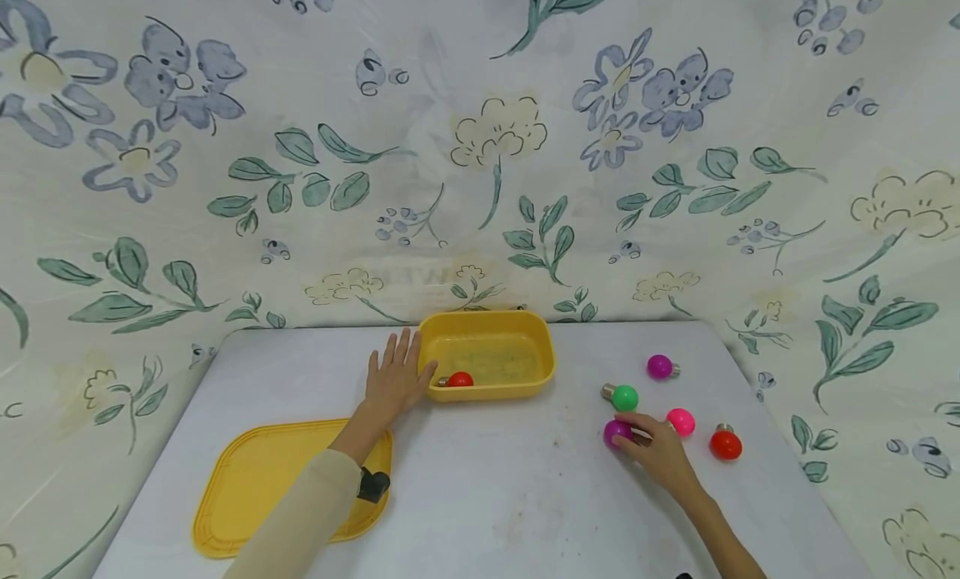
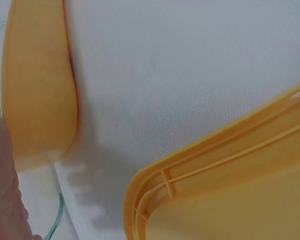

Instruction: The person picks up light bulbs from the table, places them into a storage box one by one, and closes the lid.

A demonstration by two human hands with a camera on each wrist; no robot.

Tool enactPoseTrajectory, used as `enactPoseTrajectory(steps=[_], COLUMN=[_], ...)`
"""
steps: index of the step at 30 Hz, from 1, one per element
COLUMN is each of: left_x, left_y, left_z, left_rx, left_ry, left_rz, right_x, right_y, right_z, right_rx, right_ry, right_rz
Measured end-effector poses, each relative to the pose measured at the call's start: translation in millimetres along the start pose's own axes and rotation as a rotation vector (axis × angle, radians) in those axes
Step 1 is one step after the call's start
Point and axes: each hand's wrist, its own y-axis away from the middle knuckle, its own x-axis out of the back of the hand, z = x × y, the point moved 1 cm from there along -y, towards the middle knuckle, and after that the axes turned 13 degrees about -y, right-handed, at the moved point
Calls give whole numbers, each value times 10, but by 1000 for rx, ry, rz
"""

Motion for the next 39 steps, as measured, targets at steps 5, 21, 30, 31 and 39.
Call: enactPoseTrajectory(steps=[5,21,30,31,39], left_x=[-1,9,11,8,19], left_y=[1,7,14,16,20], left_z=[3,5,11,12,12], left_rx=[2,-1,-2,-3,-2], left_ry=[0,11,18,19,13], left_rz=[5,-1,1,4,14], right_x=[-16,-90,-111,-116,-158], right_y=[31,84,97,93,-33], right_z=[48,90,69,63,-140], right_rx=[-28,-55,-38,-33,33], right_ry=[-49,-146,-132,-129,-154], right_rz=[21,80,104,106,61])
